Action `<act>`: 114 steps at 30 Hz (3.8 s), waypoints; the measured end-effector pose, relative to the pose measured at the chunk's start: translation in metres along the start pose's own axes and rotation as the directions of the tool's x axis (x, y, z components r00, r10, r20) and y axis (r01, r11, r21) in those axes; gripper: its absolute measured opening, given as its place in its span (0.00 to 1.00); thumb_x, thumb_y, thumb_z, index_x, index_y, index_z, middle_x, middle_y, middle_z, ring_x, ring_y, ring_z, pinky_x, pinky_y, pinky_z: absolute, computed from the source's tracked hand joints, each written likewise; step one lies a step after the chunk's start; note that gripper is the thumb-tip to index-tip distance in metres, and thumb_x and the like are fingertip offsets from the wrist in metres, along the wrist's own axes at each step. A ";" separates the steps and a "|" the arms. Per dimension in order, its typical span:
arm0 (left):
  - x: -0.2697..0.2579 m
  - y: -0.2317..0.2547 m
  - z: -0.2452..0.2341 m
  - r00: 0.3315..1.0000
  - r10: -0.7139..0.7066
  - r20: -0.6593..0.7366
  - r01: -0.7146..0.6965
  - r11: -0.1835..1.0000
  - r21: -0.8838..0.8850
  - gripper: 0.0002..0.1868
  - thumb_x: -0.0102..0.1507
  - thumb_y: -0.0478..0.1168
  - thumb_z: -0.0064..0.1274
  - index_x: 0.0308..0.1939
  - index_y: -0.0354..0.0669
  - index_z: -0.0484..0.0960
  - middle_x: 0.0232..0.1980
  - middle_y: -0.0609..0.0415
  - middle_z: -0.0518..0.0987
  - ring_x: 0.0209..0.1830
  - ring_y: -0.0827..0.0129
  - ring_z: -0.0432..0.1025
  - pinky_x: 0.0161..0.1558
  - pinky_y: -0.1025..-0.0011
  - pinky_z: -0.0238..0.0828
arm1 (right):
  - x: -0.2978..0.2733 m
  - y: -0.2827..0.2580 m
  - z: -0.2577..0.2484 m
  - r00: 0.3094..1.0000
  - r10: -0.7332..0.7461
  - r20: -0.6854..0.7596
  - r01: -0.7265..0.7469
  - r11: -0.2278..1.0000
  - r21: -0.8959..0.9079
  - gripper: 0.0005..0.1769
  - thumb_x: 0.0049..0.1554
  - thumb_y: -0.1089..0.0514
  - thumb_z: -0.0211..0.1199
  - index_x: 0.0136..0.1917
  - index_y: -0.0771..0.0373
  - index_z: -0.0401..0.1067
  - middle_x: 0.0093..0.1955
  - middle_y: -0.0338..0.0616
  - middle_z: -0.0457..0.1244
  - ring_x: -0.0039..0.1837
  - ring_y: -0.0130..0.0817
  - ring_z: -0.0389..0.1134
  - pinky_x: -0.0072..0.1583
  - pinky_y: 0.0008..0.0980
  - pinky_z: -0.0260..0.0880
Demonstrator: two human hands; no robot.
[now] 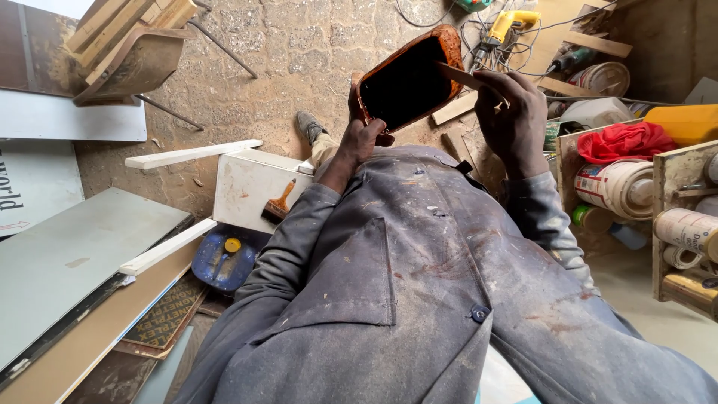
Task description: The person pours a liquid from a plastic bottle into a paint container. They then open a small purple jar and add its contents to the paint. Finally, they use a stick to stir the mixture in the container.
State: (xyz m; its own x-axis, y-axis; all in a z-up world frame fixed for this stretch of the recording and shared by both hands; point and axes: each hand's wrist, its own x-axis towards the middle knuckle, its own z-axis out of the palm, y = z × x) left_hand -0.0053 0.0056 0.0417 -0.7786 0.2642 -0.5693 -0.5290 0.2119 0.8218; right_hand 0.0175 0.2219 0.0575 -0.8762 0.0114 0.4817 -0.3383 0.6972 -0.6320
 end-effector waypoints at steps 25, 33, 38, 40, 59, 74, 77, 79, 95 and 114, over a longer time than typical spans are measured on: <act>0.013 -0.017 -0.003 1.000 -0.022 -0.022 0.024 0.995 0.095 0.20 0.47 0.50 0.44 0.24 0.31 0.73 0.23 0.45 0.63 0.25 0.57 0.61 0.34 0.61 0.57 | 0.002 -0.015 0.009 0.977 0.004 0.214 -0.072 0.948 0.309 0.11 0.48 0.69 0.56 0.45 0.63 0.72 0.32 0.51 0.58 0.32 0.47 0.59 0.36 0.35 0.59; 0.011 -0.011 -0.001 1.000 -0.021 -0.012 0.021 0.999 0.049 0.22 0.49 0.50 0.43 0.27 0.29 0.74 0.27 0.40 0.69 0.27 0.56 0.64 0.35 0.61 0.60 | 0.000 0.003 0.001 1.000 0.008 -0.001 -0.008 0.999 0.035 0.14 0.47 0.70 0.58 0.47 0.60 0.74 0.29 0.49 0.56 0.30 0.47 0.59 0.34 0.34 0.60; 0.023 -0.021 -0.004 0.995 -0.100 -0.007 0.100 0.995 -0.006 0.19 0.48 0.47 0.42 0.30 0.31 0.73 0.25 0.46 0.71 0.26 0.61 0.69 0.32 0.67 0.62 | -0.001 -0.012 0.006 0.999 -0.006 0.050 0.007 1.000 -0.013 0.12 0.49 0.71 0.56 0.47 0.65 0.72 0.36 0.52 0.60 0.34 0.42 0.61 0.35 0.34 0.62; 0.021 -0.020 -0.003 0.982 -0.188 -0.015 0.187 0.981 -0.054 0.14 0.46 0.44 0.42 0.28 0.37 0.74 0.22 0.53 0.75 0.24 0.65 0.75 0.29 0.75 0.65 | -0.003 -0.017 0.011 0.993 0.020 0.120 -0.012 0.998 -0.062 0.10 0.52 0.69 0.54 0.48 0.66 0.70 0.42 0.51 0.64 0.37 0.34 0.63 0.35 0.30 0.64; 0.021 -0.032 -0.004 0.999 -0.031 -0.009 0.031 0.998 0.063 0.25 0.48 0.48 0.44 0.36 0.24 0.73 0.32 0.36 0.71 0.35 0.54 0.69 0.42 0.59 0.61 | -0.002 -0.002 0.010 0.983 0.052 0.176 -0.100 0.957 0.272 0.11 0.49 0.68 0.57 0.46 0.62 0.73 0.33 0.50 0.59 0.32 0.44 0.59 0.34 0.33 0.59; 0.016 -0.022 -0.001 0.997 -0.072 0.009 0.071 0.994 0.088 0.33 0.48 0.52 0.44 0.44 0.23 0.68 0.42 0.31 0.66 0.43 0.48 0.63 0.44 0.57 0.56 | -0.002 -0.027 0.019 0.988 0.076 0.134 -0.093 0.987 0.131 0.15 0.45 0.68 0.58 0.47 0.57 0.71 0.33 0.48 0.59 0.34 0.46 0.61 0.35 0.37 0.62; 0.010 -0.009 -0.003 0.996 -0.091 0.024 0.088 0.990 0.106 0.36 0.49 0.55 0.43 0.46 0.21 0.65 0.45 0.29 0.65 0.45 0.46 0.62 0.45 0.55 0.55 | 0.005 -0.043 0.020 0.979 0.038 0.200 -0.079 0.976 0.202 0.14 0.45 0.67 0.57 0.46 0.57 0.71 0.32 0.47 0.59 0.34 0.43 0.62 0.35 0.34 0.63; 0.006 -0.003 -0.003 0.996 -0.085 0.030 0.081 0.991 0.111 0.38 0.50 0.56 0.42 0.47 0.20 0.64 0.46 0.28 0.64 0.46 0.44 0.62 0.45 0.54 0.54 | 0.008 -0.051 0.019 0.978 -0.029 0.206 -0.029 0.962 0.273 0.14 0.45 0.69 0.56 0.46 0.62 0.70 0.32 0.50 0.59 0.33 0.45 0.62 0.35 0.34 0.63; 0.041 -0.058 -0.013 0.998 -0.062 0.020 0.061 0.996 0.073 0.24 0.50 0.48 0.42 0.40 0.28 0.66 0.32 0.39 0.65 0.32 0.55 0.61 0.37 0.59 0.55 | 0.005 -0.012 0.013 0.990 0.083 0.114 -0.105 0.975 0.197 0.15 0.44 0.68 0.58 0.46 0.57 0.72 0.33 0.47 0.60 0.32 0.45 0.61 0.35 0.35 0.61; 0.002 0.013 -0.006 0.971 -0.240 0.014 0.236 0.963 0.126 0.42 0.48 0.58 0.43 0.53 0.25 0.58 0.52 0.32 0.61 0.54 0.47 0.58 0.52 0.59 0.53 | 0.018 -0.059 0.020 0.977 0.007 0.213 -0.048 0.981 0.186 0.13 0.42 0.66 0.57 0.43 0.59 0.70 0.32 0.52 0.61 0.35 0.54 0.62 0.36 0.46 0.61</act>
State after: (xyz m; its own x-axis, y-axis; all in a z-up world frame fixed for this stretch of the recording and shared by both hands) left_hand -0.0158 0.0030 0.0521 -0.6240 0.2191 -0.7501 -0.6511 0.3850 0.6541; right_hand 0.0149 0.1665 0.0909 -0.9315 -0.1362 0.3372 -0.3541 0.5507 -0.7559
